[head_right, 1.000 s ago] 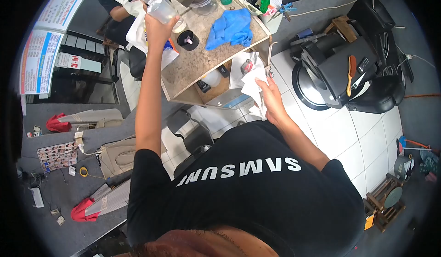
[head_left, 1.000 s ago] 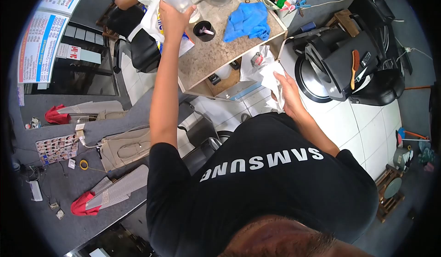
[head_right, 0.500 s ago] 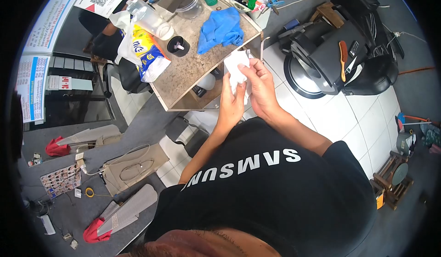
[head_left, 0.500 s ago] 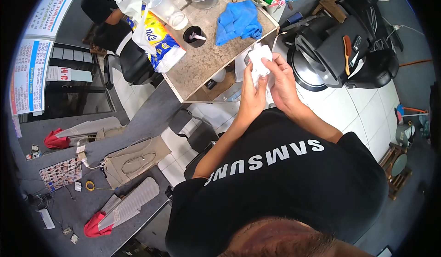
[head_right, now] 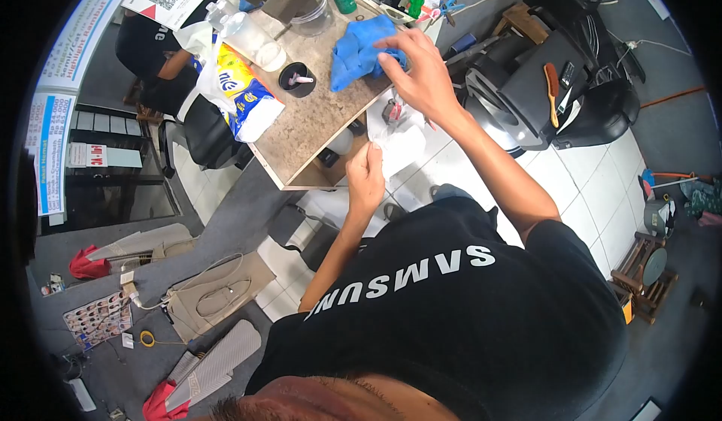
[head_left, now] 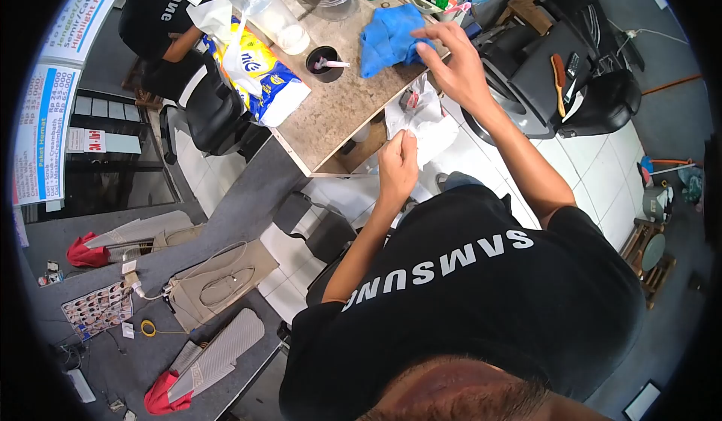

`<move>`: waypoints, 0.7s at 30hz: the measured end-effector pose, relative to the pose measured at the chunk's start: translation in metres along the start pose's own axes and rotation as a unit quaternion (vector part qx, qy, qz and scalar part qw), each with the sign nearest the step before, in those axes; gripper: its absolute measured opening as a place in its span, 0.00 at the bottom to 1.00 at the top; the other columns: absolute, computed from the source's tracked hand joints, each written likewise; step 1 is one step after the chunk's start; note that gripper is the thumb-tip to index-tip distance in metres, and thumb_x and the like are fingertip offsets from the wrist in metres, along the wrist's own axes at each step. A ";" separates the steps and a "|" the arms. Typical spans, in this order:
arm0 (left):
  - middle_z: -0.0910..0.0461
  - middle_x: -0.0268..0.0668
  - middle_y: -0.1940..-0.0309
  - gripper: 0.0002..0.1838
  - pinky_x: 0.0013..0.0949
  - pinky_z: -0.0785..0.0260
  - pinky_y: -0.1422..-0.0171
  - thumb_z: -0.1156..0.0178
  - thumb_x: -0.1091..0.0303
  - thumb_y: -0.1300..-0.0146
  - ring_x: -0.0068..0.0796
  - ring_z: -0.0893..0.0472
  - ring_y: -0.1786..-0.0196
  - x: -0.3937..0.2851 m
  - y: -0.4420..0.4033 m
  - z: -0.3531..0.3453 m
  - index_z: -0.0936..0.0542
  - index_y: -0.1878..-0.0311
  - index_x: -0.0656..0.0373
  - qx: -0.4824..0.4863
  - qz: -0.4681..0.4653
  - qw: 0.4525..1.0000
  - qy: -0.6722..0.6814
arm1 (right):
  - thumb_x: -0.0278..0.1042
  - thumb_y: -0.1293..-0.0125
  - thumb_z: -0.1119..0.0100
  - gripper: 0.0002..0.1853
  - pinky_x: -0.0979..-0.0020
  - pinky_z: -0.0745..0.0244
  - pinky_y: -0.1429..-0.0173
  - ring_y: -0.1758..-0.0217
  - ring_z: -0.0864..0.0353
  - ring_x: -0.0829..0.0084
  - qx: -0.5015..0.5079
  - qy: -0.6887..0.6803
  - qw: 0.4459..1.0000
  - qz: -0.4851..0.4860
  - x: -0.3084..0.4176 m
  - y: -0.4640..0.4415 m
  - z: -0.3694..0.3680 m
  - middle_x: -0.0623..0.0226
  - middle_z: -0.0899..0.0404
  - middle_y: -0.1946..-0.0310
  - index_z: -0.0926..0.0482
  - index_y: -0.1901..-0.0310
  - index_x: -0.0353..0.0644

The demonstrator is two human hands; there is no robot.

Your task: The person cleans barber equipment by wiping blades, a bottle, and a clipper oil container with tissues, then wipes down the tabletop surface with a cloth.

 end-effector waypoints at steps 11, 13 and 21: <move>0.21 0.31 0.65 0.13 0.26 0.33 0.70 0.44 0.64 0.19 0.15 0.29 0.73 0.006 0.007 -0.006 0.27 0.41 0.63 -0.036 0.021 0.992 0.120 | 0.46 0.37 0.29 0.21 0.56 0.24 0.45 0.48 0.18 0.57 0.007 0.308 0.941 0.141 -0.065 -0.141 -0.052 0.54 0.16 0.55 0.17 0.51 0.39; 0.21 0.31 0.66 0.14 0.25 0.34 0.71 0.45 0.63 0.19 0.15 0.29 0.74 0.004 0.007 -0.013 0.27 0.41 0.62 -0.028 0.038 0.988 0.144 | 0.50 0.41 0.27 0.25 0.55 0.24 0.43 0.45 0.19 0.57 0.064 0.362 0.923 0.113 -0.077 -0.160 -0.062 0.53 0.16 0.52 0.18 0.51 0.39; 0.21 0.52 0.44 0.22 0.40 0.25 0.40 0.47 0.62 0.18 0.35 0.20 0.43 -0.025 0.000 -0.016 0.37 0.31 0.66 -0.058 0.040 0.992 0.107 | 0.56 0.51 0.22 0.32 0.51 0.29 0.37 0.40 0.22 0.52 0.186 0.411 0.890 0.069 -0.087 -0.190 -0.085 0.55 0.15 0.50 0.14 0.48 0.42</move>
Point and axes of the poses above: each hand's wrist, its own y-axis away from the middle knuckle, its own z-axis out of the back of the hand, x = y × z, the point moved 2 cm from there along -y, towards the middle knuckle
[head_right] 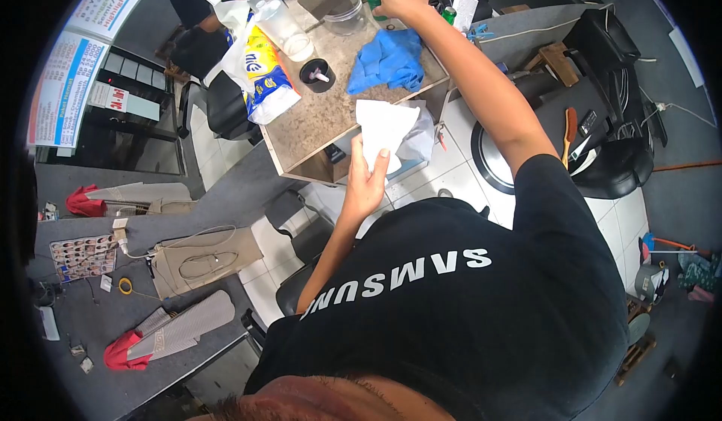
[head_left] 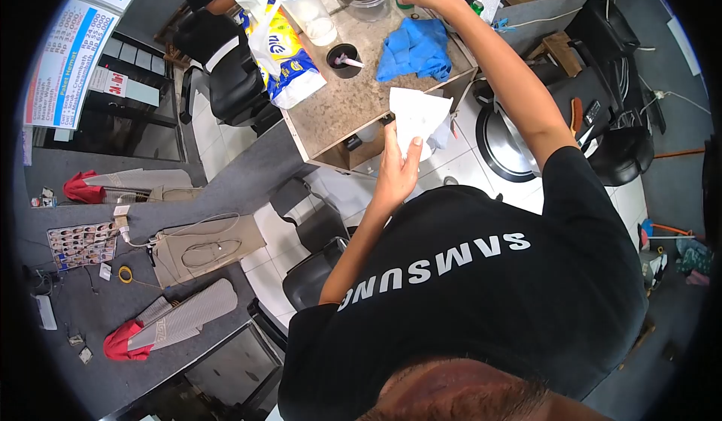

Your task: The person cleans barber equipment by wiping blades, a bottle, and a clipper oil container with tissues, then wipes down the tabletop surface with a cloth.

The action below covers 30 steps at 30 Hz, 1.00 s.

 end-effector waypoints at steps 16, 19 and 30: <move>0.23 0.35 0.62 0.10 0.31 0.30 0.56 0.48 0.66 0.17 0.19 0.26 0.61 -0.023 -0.019 -0.015 0.29 0.49 0.66 -0.089 -0.056 0.994 0.035 | 0.51 0.46 0.22 0.29 0.52 0.24 0.54 0.58 0.18 0.47 -0.086 -0.401 0.912 0.014 0.000 0.163 0.114 0.49 0.18 0.64 0.25 0.56 0.37; 0.23 0.34 0.59 0.07 0.29 0.31 0.50 0.49 0.70 0.18 0.18 0.27 0.56 -0.019 -0.023 -0.021 0.28 0.50 0.64 -0.103 -0.062 0.993 0.004 | 0.47 0.48 0.21 0.25 0.60 0.30 0.47 0.56 0.20 0.58 0.017 -0.377 0.925 -0.054 0.004 0.241 0.103 0.59 0.18 0.62 0.21 0.55 0.42; 0.23 0.35 0.48 0.19 0.29 0.31 0.42 0.51 0.56 0.15 0.24 0.24 0.48 0.016 -0.053 -0.050 0.24 0.41 0.63 0.059 0.001 0.977 0.206 | 0.40 0.47 0.24 0.21 0.62 0.33 0.44 0.55 0.22 0.60 0.029 -0.421 0.897 -0.136 0.010 0.311 0.044 0.61 0.20 0.61 0.22 0.56 0.39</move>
Point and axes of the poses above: each hand's wrist, its own y-axis away from the middle knuckle, its own z-axis out of the back of the hand, x = y × z, the point moved 2 cm from there along -y, towards the middle knuckle
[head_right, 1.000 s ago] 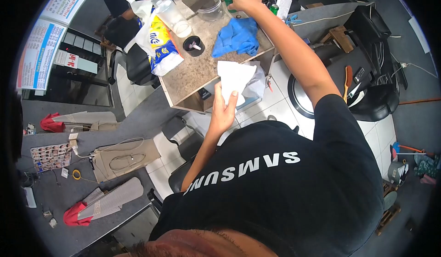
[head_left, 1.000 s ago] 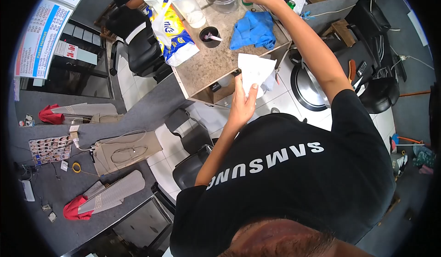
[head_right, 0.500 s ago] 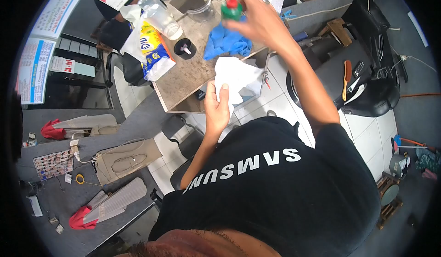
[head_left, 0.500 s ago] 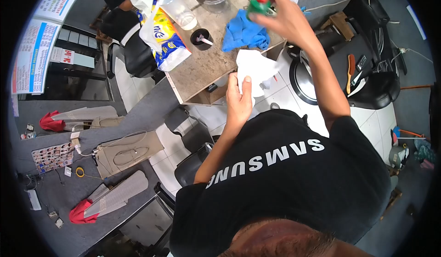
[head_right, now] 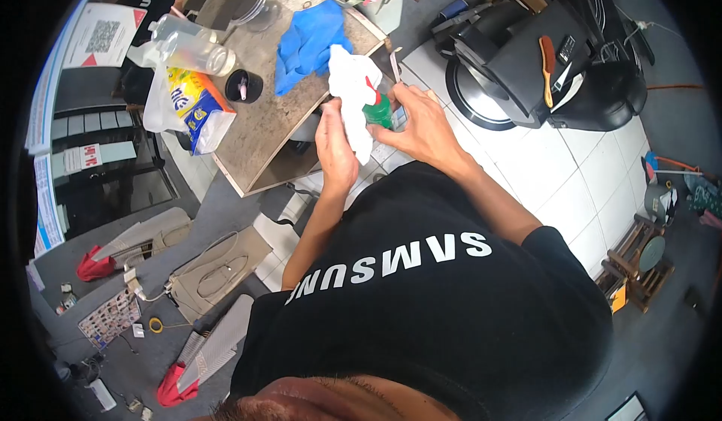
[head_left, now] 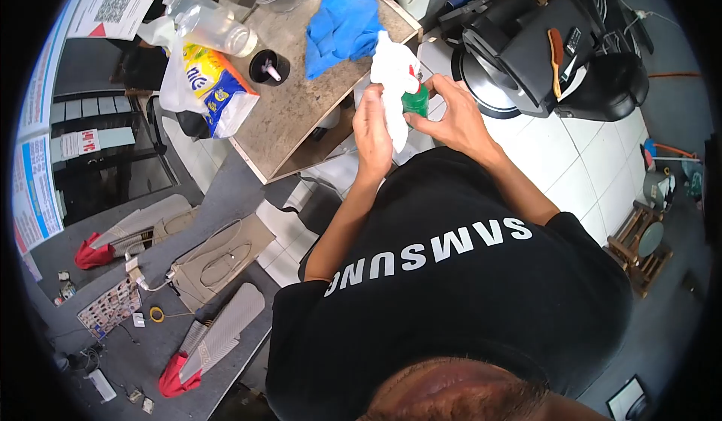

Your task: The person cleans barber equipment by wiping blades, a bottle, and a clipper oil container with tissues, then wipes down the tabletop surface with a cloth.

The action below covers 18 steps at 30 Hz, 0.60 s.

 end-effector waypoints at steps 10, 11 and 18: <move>0.23 0.44 0.33 0.28 0.38 0.36 0.23 0.60 0.52 0.13 0.34 0.24 0.30 0.005 -0.004 0.001 0.30 0.27 0.67 0.081 0.115 0.971 0.195 | 0.44 0.44 0.24 0.23 0.61 0.29 0.38 0.51 0.17 0.62 0.081 -0.121 0.989 -0.017 -0.010 0.000 0.005 0.61 0.16 0.60 0.17 0.52 0.38; 0.22 0.43 0.32 0.27 0.39 0.33 0.24 0.57 0.54 0.13 0.34 0.23 0.30 -0.006 -0.006 -0.003 0.30 0.26 0.66 0.102 0.136 0.955 0.242 | 0.45 0.43 0.23 0.24 0.61 0.28 0.39 0.50 0.17 0.63 0.089 -0.149 0.984 -0.031 -0.011 0.000 0.006 0.61 0.15 0.58 0.16 0.50 0.37; 0.17 0.39 0.39 0.22 0.32 0.25 0.35 0.41 0.67 0.20 0.26 0.17 0.40 -0.002 -0.015 0.006 0.26 0.29 0.65 0.122 0.144 0.975 0.120 | 0.44 0.35 0.26 0.25 0.66 0.25 0.37 0.46 0.17 0.70 0.205 -0.239 0.943 -0.113 -0.025 0.000 0.013 0.59 0.12 0.52 0.14 0.45 0.31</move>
Point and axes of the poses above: each hand's wrist, its own y-axis away from the middle knuckle, its own z-axis out of the back of the hand, x = y × z, the point moved 2 cm from there along -y, towards the middle knuckle
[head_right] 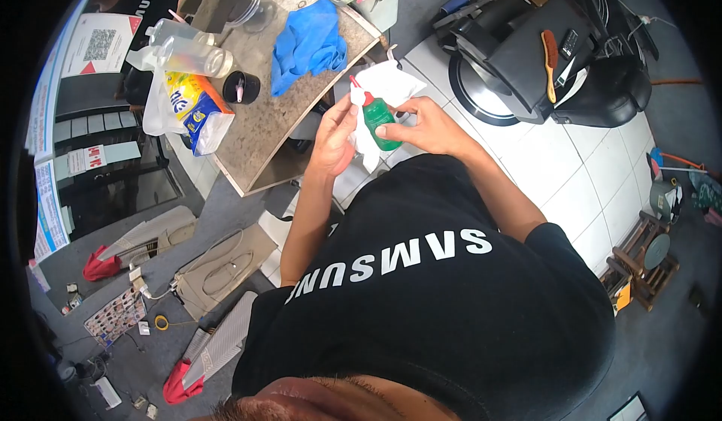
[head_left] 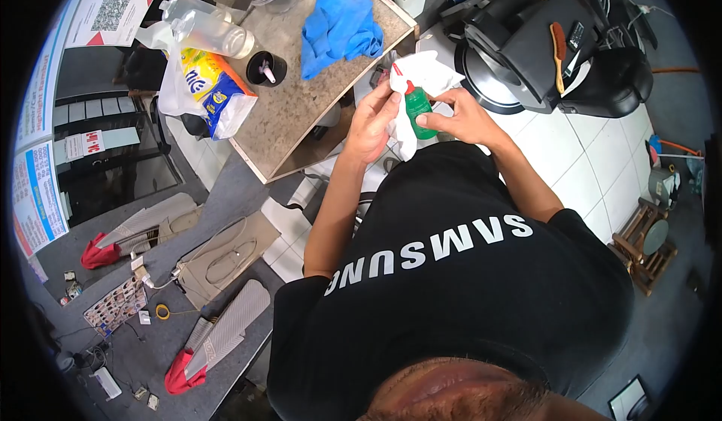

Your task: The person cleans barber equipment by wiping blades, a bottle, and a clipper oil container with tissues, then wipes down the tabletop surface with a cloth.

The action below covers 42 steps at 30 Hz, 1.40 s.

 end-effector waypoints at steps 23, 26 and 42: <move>0.25 0.37 0.67 0.13 0.32 0.30 0.64 0.26 0.67 0.34 0.24 0.23 0.69 -0.023 -0.005 -0.037 0.15 0.61 0.69 -0.161 -0.148 0.862 -0.458 | 0.31 0.52 0.24 0.29 0.60 0.31 0.49 0.55 0.22 0.59 -0.253 0.361 0.862 0.248 -0.007 0.009 -0.018 0.61 0.22 0.64 0.16 0.46 0.33; 0.26 0.39 0.68 0.12 0.35 0.32 0.65 0.28 0.69 0.34 0.26 0.24 0.69 -0.024 -0.009 -0.039 0.17 0.63 0.70 -0.176 -0.196 0.823 -0.503 | 0.29 0.50 0.28 0.27 0.59 0.31 0.46 0.52 0.21 0.58 -0.219 0.362 0.872 0.245 -0.004 0.011 -0.016 0.60 0.20 0.62 0.17 0.45 0.31; 0.21 0.26 0.59 0.21 0.22 0.31 0.55 0.48 0.51 0.16 0.12 0.25 0.60 -0.006 0.000 -0.022 0.22 0.40 0.61 0.024 -0.023 0.992 -0.122 | 0.32 0.39 0.26 0.21 0.60 0.25 0.34 0.44 0.16 0.67 -0.088 0.000 0.988 0.126 -0.014 0.009 -0.022 0.62 0.10 0.50 0.13 0.45 0.35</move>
Point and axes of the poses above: each hand's wrist, its own y-axis away from the middle knuckle, its own z-axis out of the back of the hand, x = y × z, the point moved 2 cm from there along -y, towards the middle knuckle
